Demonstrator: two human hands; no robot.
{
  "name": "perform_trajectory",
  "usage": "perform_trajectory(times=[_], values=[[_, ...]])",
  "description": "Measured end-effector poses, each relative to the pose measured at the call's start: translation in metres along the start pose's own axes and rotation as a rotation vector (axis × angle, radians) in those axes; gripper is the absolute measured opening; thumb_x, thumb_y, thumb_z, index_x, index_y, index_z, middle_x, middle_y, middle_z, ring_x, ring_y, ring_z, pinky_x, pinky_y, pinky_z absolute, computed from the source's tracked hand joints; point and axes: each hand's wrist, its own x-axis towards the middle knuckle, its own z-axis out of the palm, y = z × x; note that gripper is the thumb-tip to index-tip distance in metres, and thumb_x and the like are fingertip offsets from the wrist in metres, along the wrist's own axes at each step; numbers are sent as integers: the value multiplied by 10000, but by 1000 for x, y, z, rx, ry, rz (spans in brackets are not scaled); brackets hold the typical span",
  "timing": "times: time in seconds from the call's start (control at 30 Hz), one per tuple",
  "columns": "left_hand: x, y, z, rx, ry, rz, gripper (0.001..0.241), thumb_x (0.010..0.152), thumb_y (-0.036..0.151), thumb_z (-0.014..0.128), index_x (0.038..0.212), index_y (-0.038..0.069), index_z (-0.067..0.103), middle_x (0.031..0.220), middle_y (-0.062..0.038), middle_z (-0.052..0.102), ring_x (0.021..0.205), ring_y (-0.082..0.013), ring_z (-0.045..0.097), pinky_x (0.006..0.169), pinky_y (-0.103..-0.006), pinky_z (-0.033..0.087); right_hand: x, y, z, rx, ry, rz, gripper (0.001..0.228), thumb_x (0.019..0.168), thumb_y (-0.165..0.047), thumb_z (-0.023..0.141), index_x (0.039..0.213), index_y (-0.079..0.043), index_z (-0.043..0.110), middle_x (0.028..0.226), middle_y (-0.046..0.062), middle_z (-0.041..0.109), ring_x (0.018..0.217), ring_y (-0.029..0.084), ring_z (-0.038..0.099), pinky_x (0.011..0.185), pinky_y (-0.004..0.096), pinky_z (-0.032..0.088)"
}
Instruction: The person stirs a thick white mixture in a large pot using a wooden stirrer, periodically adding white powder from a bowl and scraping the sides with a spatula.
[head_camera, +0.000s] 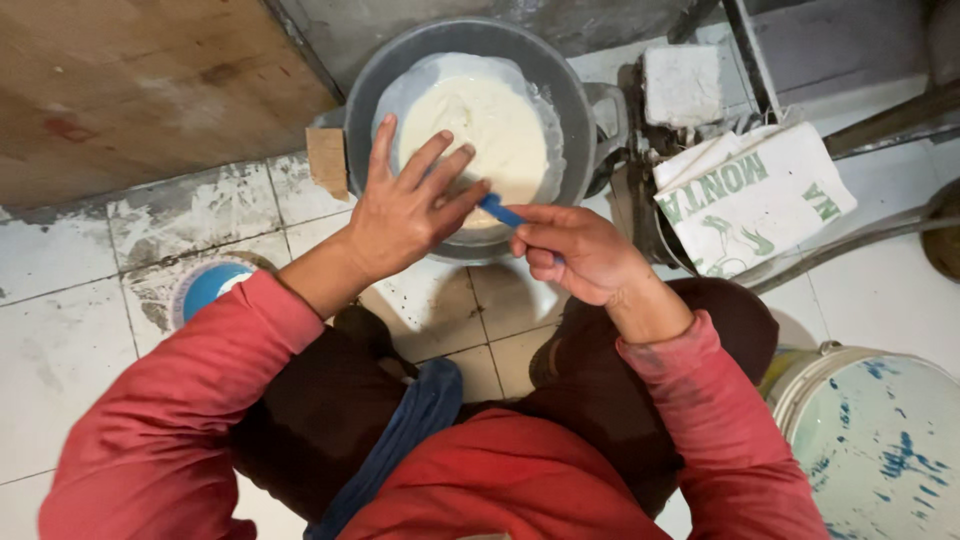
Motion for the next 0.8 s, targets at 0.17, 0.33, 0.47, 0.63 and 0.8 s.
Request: perform_trajectory(times=[0.17, 0.33, 0.47, 0.63, 0.8], values=[[-30, -32, 1, -35, -190, -166, 687, 867, 416, 784, 1406, 43, 577, 1433, -226, 568, 1326, -369, 531, 1117, -588, 381, 7, 6, -23, -146, 191, -68, 320, 1013, -34, 546, 1327, 25, 559, 901, 81, 649, 608, 78, 470, 527, 224, 382], [-114, -58, 10, -48, -745, -789, 597, 993, 529, 658, 1290, 14, 608, 1191, -211, 698, 1097, -353, 680, 976, -487, 524, 3, 3, -39, -93, 183, -132, 261, 1035, -47, 530, 1280, 33, 574, 912, 90, 658, 587, 76, 439, 526, 223, 365], [-170, -69, 35, -249, -1302, -1061, 850, 874, 680, 710, 1274, -58, 578, 1140, -232, 695, 1034, -340, 680, 933, -462, 544, 1, 3, -47, -148, 249, -162, 219, 1045, -53, 532, 1242, 22, 592, 880, 57, 627, 565, 54, 394, 472, 209, 304], [-207, -71, 65, -1062, -1258, -1507, 613, 841, 348, 822, 1254, -45, 599, 955, -178, 735, 835, -284, 707, 747, -396, 612, 9, 6, -56, -245, 375, -166, 166, 1018, -56, 534, 1176, -6, 546, 885, 65, 641, 585, 67, 449, 486, 221, 331], [-213, -66, 51, -1557, -1110, -1681, 416, 882, 234, 714, 1231, 43, 592, 833, -85, 658, 728, -190, 652, 628, -331, 598, 26, 13, -68, -619, 488, -206, 216, 1014, -134, 584, 1201, -27, 604, 850, 35, 644, 619, 65, 471, 531, 224, 377]])
